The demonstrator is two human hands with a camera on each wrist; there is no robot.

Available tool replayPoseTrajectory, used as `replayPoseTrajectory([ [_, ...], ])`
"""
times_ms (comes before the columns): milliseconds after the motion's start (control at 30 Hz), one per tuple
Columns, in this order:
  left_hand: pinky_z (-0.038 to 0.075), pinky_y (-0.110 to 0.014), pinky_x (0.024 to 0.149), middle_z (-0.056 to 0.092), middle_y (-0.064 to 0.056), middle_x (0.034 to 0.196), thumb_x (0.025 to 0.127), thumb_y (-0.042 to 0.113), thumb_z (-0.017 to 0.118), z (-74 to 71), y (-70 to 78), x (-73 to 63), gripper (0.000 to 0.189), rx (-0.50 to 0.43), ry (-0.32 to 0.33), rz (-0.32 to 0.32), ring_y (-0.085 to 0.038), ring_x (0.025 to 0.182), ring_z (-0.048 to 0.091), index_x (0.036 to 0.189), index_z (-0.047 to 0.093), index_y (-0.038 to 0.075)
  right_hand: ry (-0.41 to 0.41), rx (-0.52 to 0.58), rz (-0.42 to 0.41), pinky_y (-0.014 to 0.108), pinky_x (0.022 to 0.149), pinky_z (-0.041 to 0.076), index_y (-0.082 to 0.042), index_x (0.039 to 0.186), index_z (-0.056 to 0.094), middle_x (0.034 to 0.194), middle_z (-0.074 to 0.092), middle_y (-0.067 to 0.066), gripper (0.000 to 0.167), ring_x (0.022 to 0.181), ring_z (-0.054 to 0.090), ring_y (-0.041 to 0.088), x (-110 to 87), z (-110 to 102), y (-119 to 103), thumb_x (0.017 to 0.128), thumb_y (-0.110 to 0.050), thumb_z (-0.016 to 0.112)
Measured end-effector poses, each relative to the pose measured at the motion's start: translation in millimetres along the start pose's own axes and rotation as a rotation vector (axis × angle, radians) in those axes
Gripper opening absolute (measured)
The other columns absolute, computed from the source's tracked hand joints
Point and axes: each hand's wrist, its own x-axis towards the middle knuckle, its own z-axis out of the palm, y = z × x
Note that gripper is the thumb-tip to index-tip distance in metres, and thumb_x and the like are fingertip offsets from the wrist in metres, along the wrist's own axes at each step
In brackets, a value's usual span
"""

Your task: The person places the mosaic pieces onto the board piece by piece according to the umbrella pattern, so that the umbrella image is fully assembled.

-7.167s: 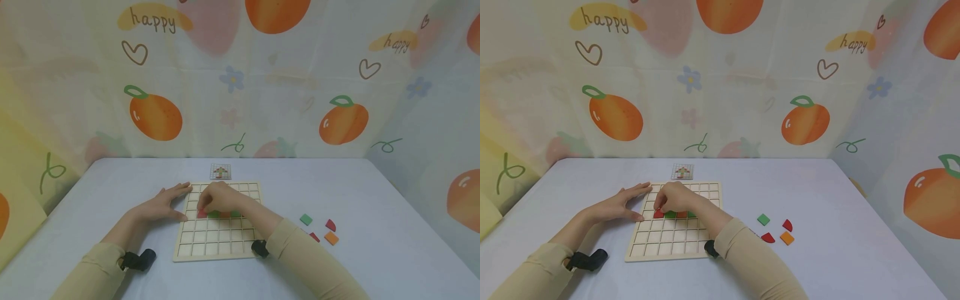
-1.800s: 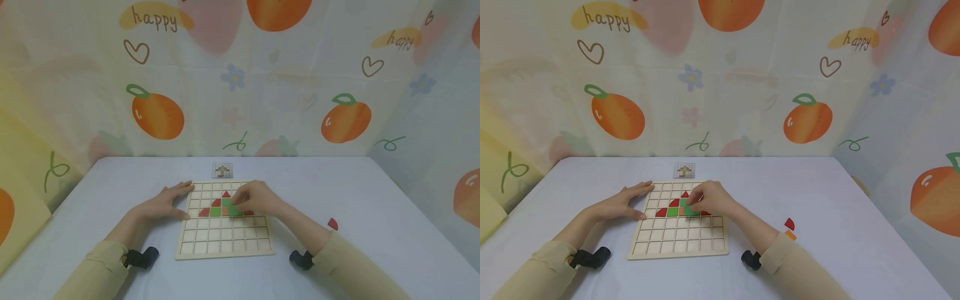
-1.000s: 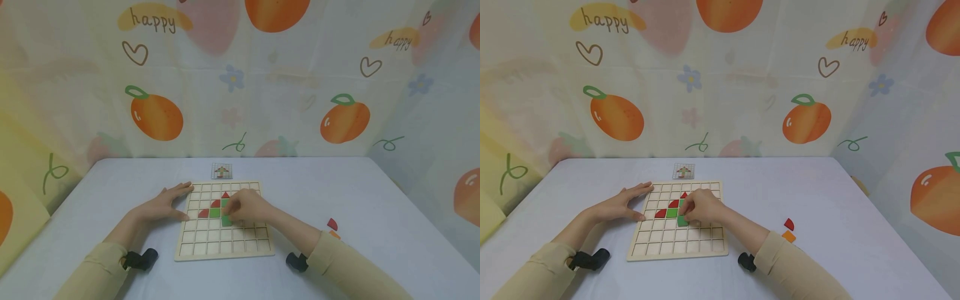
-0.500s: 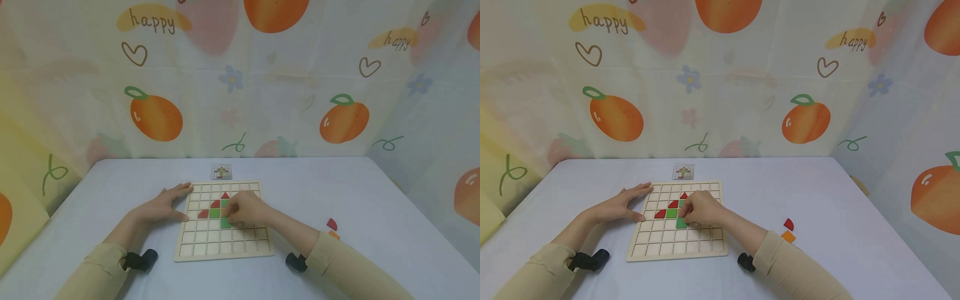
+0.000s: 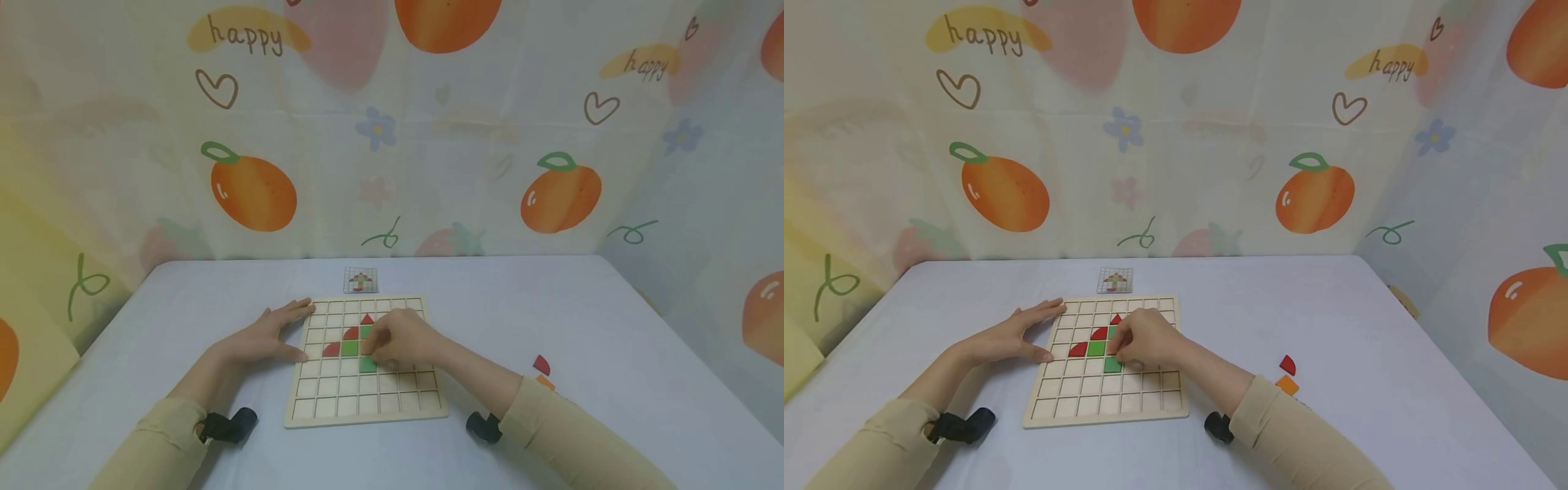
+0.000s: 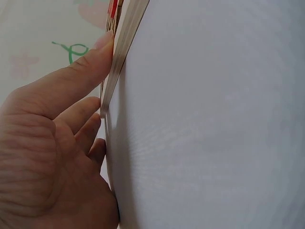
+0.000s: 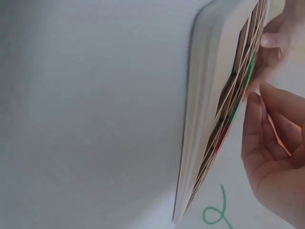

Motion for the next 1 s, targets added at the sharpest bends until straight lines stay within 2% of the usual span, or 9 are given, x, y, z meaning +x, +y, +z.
replayPoseTrajectory([
  [233,-0.008,-0.071,0.119,0.017,-0.019,0.166,0.074,0.035,0.081,0.4,-1.0,0.3,0.098,-0.001,0.0,-0.001,-0.046,0.153,0.008,0.154,0.032,0.006,0.033,-0.025,-0.033,0.023,0.079,0.055,-0.018,0.092,0.078,0.089,0.077,-0.008,0.008,0.081,0.065,0.004,-0.6,-9,4,0.085,-0.014,0.076],
  [467,-0.009,-0.071,0.118,0.016,-0.02,0.166,0.074,0.034,0.08,-0.1,-0.1,-0.4,0.098,-0.014,-0.011,-0.005,-0.046,0.153,0.007,0.154,0.031,0.006,0.054,-0.009,0.039,0.026,0.084,0.056,-0.018,0.094,0.077,0.093,0.076,-0.007,0.009,0.085,0.066,0.005,-6.6,-22,7,0.086,-0.015,0.075],
  [833,-0.008,-0.072,0.118,0.017,-0.021,0.165,0.074,0.034,0.081,0.1,-0.3,-0.9,0.098,-0.015,0.004,0.005,-0.047,0.153,0.009,0.153,0.033,0.004,0.102,0.009,0.115,0.024,0.077,0.053,-0.017,0.097,0.077,0.091,0.073,-0.006,0.012,0.083,0.063,0.01,-18.7,-38,21,0.085,-0.015,0.074],
  [1000,-0.008,-0.073,0.117,0.017,-0.022,0.165,0.073,0.034,0.082,-0.2,0.0,-0.6,0.098,-0.016,0.005,0.01,-0.047,0.152,0.008,0.153,0.033,0.003,0.128,0.009,0.118,0.025,0.077,0.054,-0.014,0.098,0.076,0.093,0.074,-0.003,0.013,0.085,0.063,0.011,-28.5,-48,33,0.085,-0.015,0.075],
])
